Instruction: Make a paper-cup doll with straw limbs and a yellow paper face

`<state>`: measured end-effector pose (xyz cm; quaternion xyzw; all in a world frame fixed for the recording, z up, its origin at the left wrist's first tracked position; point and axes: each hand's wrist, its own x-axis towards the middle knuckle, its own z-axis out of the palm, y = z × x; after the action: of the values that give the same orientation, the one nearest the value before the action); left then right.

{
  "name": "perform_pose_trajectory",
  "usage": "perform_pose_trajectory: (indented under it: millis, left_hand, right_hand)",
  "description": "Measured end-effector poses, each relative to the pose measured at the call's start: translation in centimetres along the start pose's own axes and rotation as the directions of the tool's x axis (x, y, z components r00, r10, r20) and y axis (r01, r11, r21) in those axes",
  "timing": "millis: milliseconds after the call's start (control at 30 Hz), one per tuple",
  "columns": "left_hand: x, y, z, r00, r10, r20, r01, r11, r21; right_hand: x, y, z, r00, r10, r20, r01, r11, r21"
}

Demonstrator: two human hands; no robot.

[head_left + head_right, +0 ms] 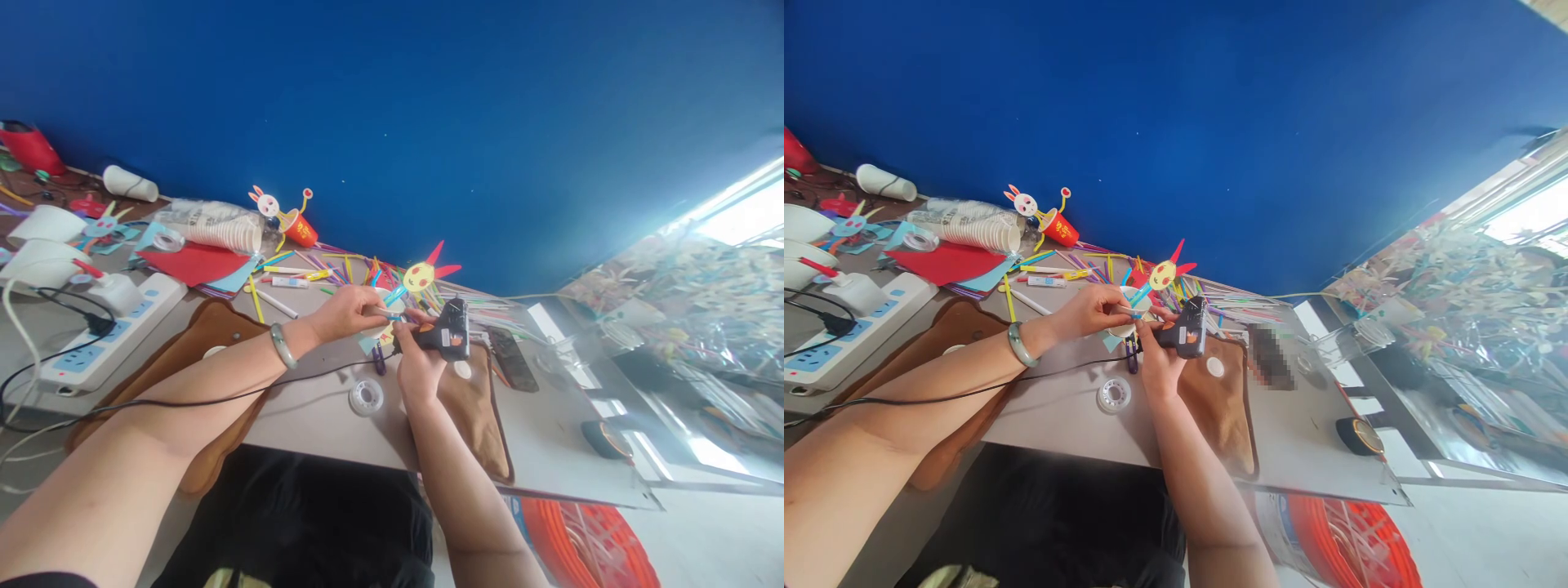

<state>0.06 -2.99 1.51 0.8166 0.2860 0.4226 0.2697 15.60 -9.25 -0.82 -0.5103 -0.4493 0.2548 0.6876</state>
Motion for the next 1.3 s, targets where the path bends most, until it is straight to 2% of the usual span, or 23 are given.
perform_pose_trajectory:
  millis: [200, 400, 600, 733, 900, 1033, 1167, 1300]
  left_hand:
    - [0.1, -0.2, -0.1, 0.995, -0.027, -0.094, 0.030, 0.999, 0.031]
    - [0.2, -1.1, 0.2, 0.986, 0.011, -0.168, 0.009, 0.993, 0.115]
    - [0.2, -1.8, 0.5, 0.981, 0.044, -0.186, -0.019, 0.991, 0.134]
    - [0.2, -1.9, 0.5, 0.976, -0.013, -0.218, 0.043, 0.990, 0.131]
    - [0.2, -2.5, 0.5, 0.953, -0.139, -0.269, 0.192, 0.964, 0.183]
    - [0.1, -2.8, 0.4, 0.943, -0.222, -0.246, 0.288, 0.917, 0.277]
    - [0.1, -2.4, 0.2, 0.935, -0.321, -0.150, 0.353, 0.886, 0.302]
    - [0.1, -2.0, 0.1, 0.928, -0.368, -0.059, 0.367, 0.874, 0.320]
  right_hand:
    - [0.1, 0.2, 0.0, 0.999, -0.039, -0.007, 0.039, 0.999, -0.002]
    - [0.1, 0.2, 0.0, 1.000, -0.030, -0.010, 0.030, 1.000, 0.000]
    - [0.3, 0.8, 0.1, 1.000, -0.001, 0.001, 0.001, 1.000, -0.013]
    - [0.2, 0.5, 0.3, 0.998, 0.056, 0.023, -0.056, 0.998, -0.012]
    - [0.1, 0.2, 0.3, 0.998, 0.052, -0.020, -0.052, 0.999, 0.003]
    - [0.2, -0.2, 0.2, 0.999, 0.040, -0.037, -0.040, 0.999, -0.008]
    - [0.2, -0.4, 0.2, 0.998, 0.001, -0.060, 0.000, 1.000, 0.020]
    - [0.2, -0.3, 0.3, 0.995, 0.079, -0.058, -0.076, 0.995, 0.063]
